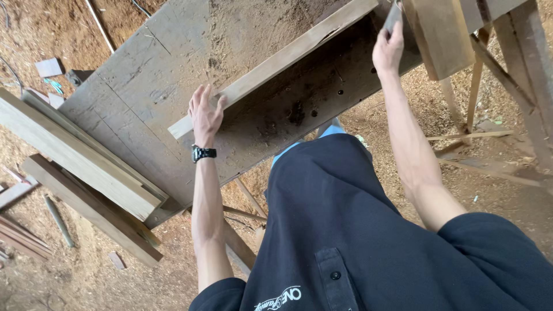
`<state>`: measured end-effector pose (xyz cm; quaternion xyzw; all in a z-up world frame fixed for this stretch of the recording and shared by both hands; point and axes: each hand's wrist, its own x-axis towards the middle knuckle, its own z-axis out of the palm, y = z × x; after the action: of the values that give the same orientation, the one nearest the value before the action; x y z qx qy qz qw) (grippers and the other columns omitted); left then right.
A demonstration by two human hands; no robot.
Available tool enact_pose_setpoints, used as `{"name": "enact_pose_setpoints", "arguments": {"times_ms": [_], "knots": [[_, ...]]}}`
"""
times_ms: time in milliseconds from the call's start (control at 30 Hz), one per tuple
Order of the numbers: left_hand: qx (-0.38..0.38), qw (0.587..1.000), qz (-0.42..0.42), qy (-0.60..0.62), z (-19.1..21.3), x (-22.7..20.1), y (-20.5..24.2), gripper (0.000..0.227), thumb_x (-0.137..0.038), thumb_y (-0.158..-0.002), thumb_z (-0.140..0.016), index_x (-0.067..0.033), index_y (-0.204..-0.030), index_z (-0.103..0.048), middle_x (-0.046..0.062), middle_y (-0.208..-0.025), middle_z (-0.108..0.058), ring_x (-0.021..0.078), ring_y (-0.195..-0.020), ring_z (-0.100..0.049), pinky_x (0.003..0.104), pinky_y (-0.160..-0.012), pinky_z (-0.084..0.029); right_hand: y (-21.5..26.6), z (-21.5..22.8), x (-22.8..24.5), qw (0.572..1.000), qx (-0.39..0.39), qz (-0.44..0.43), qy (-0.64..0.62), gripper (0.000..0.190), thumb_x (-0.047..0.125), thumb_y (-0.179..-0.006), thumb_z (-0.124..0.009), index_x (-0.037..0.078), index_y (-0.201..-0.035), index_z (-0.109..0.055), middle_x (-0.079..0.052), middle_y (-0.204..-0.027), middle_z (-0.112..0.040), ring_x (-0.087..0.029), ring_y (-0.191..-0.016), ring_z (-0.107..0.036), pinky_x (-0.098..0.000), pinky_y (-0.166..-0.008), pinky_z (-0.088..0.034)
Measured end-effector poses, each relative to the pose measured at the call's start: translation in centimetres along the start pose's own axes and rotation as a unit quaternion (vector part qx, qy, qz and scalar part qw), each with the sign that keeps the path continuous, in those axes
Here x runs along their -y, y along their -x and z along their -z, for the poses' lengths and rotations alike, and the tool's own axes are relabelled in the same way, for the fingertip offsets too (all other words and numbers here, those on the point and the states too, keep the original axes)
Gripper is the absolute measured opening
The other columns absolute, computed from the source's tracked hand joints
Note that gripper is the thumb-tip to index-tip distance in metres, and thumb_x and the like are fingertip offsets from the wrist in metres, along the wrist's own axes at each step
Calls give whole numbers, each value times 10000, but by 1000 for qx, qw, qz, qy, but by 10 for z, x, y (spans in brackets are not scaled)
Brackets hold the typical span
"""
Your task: The person sands the surface and edges of a wooden plank using a piece of sandpaper while it is positioned on a workbench.
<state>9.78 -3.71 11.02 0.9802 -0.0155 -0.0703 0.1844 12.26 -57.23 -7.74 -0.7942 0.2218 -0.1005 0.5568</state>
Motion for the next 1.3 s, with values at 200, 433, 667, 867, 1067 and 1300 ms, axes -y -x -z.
{"name": "enact_pose_setpoints", "arguments": {"times_ms": [200, 433, 667, 867, 1067, 1300], "knots": [[140, 990, 31, 9, 0, 34, 2, 718, -542, -873, -766, -220, -1481, -562, 76, -1420, -605, 240, -1308, -543, 473, -1161, -351, -18, -62, 19, 998, -21, -45, -31, 423, 206, -1144, -432, 56, -1539, -409, -263, -1501, -532, -376, -1388, -571, -478, -1224, -458], [62, 996, -24, 66, -23, 58, 3, 628, -566, -888, -769, -231, -1403, -640, 55, -1294, -651, 235, -1217, -544, 436, -1083, -313, -15, -101, 25, 991, -133, 5, -5, 488, 337, -1179, -381, 78, -1592, -419, -253, -1710, -156, -411, -1595, -240, -466, -1332, -271], [64, 994, -26, 81, -27, 62, 2, 627, -611, -897, -741, -250, -1400, -643, 55, -1279, -637, 240, -1218, -524, 437, -1073, -298, 38, -144, 42, 991, -105, -29, -76, 527, 422, -1134, -302, 215, -1614, -370, -185, -1737, -47, -385, -1557, -332, -541, -1097, -544], [60, 994, -30, 82, -27, 61, 3, 623, -609, -897, -740, -250, -1396, -646, 57, -1289, -627, 241, -1235, -516, 445, -1082, -292, 92, -177, 70, 997, -68, 31, -23, 536, 383, -1217, -269, 210, -1711, -150, -160, -1762, 51, -408, -1614, -212, -498, -1210, -488], [51, 994, -40, 86, -32, 65, 0, 622, -596, -900, -753, -231, -1391, -639, 72, -1297, -619, 251, -1240, -509, 452, -1084, -275, 100, -177, 90, 994, -16, -109, 10, 581, 380, -1105, -239, 221, -1655, -141, -159, -1800, 30, -438, -1068, -629, -360, -782, -625], [58, 994, -19, 90, -26, 60, 4, 606, -574, -898, -762, -233, -1386, -649, 62, -1262, -621, 245, -1231, -499, 436, -1088, -272, 14, -154, 54, 986, -159, -44, -6, 641, 464, -1149, -210, 153, -1686, -49, -235, -1722, 87, -421, -1419, -436, -396, -968, -648]]}}
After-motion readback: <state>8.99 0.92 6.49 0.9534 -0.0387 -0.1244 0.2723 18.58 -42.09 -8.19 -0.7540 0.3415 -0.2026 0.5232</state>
